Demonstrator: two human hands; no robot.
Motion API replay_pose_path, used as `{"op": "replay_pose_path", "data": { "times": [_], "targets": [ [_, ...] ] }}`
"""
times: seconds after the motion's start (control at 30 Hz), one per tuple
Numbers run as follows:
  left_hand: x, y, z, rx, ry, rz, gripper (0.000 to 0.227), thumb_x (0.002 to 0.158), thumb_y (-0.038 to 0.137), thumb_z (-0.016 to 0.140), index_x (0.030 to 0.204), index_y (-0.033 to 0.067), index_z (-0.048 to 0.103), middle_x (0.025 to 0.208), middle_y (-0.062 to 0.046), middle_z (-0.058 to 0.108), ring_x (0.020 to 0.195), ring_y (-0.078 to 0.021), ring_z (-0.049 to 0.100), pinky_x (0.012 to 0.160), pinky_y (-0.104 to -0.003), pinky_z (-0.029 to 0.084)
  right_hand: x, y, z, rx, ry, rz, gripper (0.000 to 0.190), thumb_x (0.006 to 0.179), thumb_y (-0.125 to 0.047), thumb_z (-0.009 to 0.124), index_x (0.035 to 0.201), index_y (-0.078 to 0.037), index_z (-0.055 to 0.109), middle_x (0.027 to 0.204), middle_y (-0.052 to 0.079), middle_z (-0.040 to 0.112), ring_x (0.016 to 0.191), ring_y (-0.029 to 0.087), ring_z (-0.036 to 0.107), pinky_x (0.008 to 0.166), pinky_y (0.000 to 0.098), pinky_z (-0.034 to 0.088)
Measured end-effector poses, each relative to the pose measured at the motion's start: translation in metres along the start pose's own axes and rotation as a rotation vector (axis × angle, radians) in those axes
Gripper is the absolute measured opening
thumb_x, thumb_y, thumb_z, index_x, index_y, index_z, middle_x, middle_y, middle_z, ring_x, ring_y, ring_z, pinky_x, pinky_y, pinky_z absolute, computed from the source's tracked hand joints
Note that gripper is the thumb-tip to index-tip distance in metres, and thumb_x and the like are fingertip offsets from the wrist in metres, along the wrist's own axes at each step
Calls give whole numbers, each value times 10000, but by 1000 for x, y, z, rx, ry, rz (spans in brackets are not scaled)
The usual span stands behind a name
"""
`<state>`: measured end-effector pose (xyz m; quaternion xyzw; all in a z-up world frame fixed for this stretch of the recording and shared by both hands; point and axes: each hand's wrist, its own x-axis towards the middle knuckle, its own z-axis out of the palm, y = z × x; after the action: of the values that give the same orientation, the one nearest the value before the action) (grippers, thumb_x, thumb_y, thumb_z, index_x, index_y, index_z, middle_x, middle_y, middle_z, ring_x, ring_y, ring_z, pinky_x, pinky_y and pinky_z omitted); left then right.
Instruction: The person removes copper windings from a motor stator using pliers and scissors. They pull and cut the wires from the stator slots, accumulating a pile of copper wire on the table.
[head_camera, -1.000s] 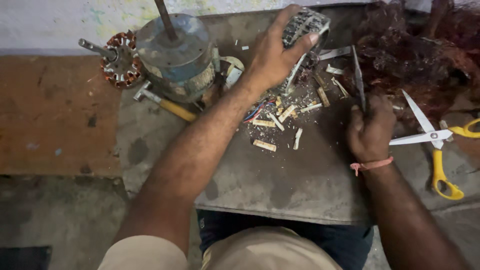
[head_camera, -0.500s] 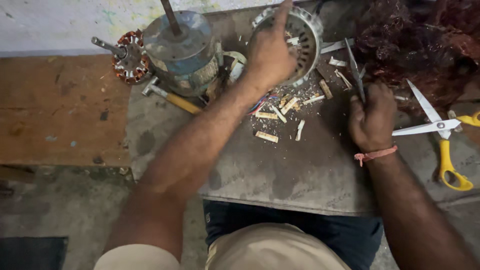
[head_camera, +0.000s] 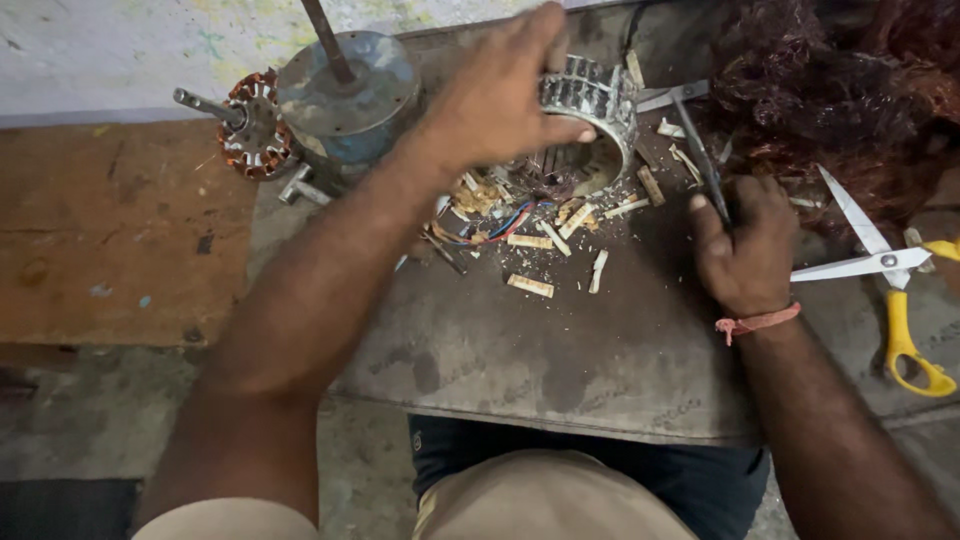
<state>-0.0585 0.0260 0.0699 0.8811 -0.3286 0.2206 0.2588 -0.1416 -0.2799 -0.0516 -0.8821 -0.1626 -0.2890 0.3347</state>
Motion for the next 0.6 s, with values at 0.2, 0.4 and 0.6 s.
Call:
{"op": "replay_pose_path", "data": {
  "times": [0.2,0.4,0.6],
  "targets": [
    [9,-18,22,-91,216,-230,681,686,422,985,1111,61,595,970,-76,745,818,-194,749,726,-391,587,3,-3,0,-32,-7,83,329,968,-244,757,923,33,585,918,247,539,891,441,538,767,534,412],
    [17,0,33,-69,129,-623,652,795,427,888,1193,24,565,1035,-108,703,836,-196,740,634,-313,619,6,-8,0,-65,-20,93,326,954,-243,779,948,25,593,951,241,544,889,436,548,767,520,425],
    [12,15,42,-99,37,-338,813,729,532,869,1269,-10,593,1157,-192,675,1049,-330,669,888,-491,518,0,-13,-3,-82,2,51,271,1048,-157,732,950,53,592,1013,246,561,922,413,560,829,493,447]
  ]
}}
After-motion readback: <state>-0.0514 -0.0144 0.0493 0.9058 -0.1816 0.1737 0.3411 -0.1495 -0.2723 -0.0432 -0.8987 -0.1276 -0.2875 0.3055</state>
